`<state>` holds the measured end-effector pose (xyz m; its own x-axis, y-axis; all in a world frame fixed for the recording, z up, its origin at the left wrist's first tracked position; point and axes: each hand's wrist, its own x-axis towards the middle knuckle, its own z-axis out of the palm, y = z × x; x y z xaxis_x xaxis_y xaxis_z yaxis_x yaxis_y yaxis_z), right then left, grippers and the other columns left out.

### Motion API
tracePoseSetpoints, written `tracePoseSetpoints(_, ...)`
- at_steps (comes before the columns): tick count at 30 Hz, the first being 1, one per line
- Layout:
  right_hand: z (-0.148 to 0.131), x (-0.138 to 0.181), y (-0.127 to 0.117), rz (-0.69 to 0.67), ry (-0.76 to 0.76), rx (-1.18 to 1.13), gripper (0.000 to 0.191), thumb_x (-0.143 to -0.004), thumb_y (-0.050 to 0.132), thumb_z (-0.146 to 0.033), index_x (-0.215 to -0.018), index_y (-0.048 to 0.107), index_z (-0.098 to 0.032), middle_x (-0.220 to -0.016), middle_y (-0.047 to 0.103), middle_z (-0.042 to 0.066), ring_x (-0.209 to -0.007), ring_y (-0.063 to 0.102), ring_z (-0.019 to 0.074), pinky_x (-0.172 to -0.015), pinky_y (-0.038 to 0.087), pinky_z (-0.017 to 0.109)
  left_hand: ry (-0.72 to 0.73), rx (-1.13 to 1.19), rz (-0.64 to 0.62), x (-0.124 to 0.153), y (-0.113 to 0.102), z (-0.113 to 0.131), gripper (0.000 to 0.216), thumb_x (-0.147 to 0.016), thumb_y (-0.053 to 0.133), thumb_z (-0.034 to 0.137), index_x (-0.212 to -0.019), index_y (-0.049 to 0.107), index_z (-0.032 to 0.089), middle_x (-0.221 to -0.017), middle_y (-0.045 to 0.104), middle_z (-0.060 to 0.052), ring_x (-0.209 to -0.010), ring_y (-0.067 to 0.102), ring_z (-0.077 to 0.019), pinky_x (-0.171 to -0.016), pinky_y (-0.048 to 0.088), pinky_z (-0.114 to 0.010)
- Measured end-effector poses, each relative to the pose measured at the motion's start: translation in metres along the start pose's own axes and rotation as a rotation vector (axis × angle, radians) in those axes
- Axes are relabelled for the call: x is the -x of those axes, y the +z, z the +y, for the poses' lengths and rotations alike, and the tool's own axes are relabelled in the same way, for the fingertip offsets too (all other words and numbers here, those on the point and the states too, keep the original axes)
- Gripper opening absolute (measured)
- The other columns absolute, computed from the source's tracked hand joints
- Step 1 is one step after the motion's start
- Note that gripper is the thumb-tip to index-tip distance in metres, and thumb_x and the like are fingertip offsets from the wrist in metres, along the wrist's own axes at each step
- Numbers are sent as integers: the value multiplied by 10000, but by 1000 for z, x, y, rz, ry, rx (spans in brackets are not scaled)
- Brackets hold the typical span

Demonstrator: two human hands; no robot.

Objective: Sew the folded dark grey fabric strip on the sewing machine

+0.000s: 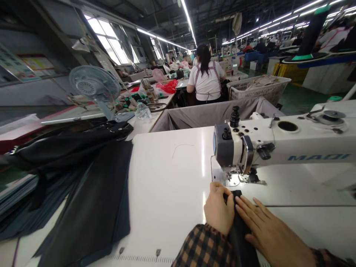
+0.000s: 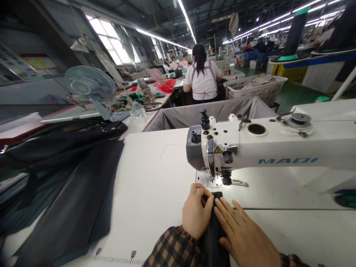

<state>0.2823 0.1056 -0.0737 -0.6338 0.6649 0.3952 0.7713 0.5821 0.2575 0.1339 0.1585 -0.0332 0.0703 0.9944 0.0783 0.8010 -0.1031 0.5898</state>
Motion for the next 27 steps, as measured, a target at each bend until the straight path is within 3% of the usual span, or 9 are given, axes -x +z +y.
tracePoseSetpoints(3, -3, 3, 0, -32, 26, -58, 529, -825, 421, -315, -1305, 315, -119, -1380, 287, 69, -1247, 291, 204, -946, 402, 368, 32, 34, 27, 6, -6, -3, 76, -762, 471, 220, -823, 505, 190, -949, 466, -5, -663, 494, -94, -623, 435, -249)
tracePoseSetpoints(7, -5, 4, -2, -29, 50, -134, 544, -824, 435, -285, -1316, 287, -107, -1374, 293, 97, -1240, 304, 222, -942, 414, 386, 34, 27, 126, 39, -23, -19, 366, -778, 480, 263, -1118, 407, 150, -1010, 479, -69, -893, 510, -167, -809, 436, -330)
tracePoseSetpoints(10, -7, 6, -3, -21, 45, -148, 533, -838, 419, -288, -1317, 280, -101, -1369, 299, 112, -1243, 296, 229, -944, 409, 407, -31, -49, -6, 72, -26, -22, 405, -829, 413, 331, -1192, 384, 156, -936, 541, -70, -878, 547, -192, -791, 455, -347)
tracePoseSetpoints(13, -7, 8, -4, -13, 58, -183, 523, -842, 416, -282, -1315, 284, -103, -1361, 317, 110, -1241, 300, 230, -955, 394, 426, -34, -252, -135, 90, -13, -7, 378, -865, 310, 220, -1228, 405, 174, -1004, 550, -91, -840, 582, -208, -722, 481, -340)
tracePoseSetpoints(18, -6, 10, -6, -30, 47, -213, 528, -847, 398, -281, -1327, 257, -114, -1360, 321, 107, -1245, 294, 227, -976, 363, 443, 5, -521, -206, 88, 8, 14, 575, -763, 216, -34, -1319, 278, 99, -1085, 527, -143, -834, 598, -238, -680, 500, -357)
tracePoseSetpoints(27, -5, 9, -9, -43, 52, -216, 534, -841, 394, -249, -1332, 238, -105, -1363, 313, 113, -1251, 276, 243, -969, 355, 483, 121, -361, -137, 71, -1, 6, 443, -850, 238, 115, -1279, 336, 67, -1171, 471, -182, -914, 574, -235, -775, 477, -347)
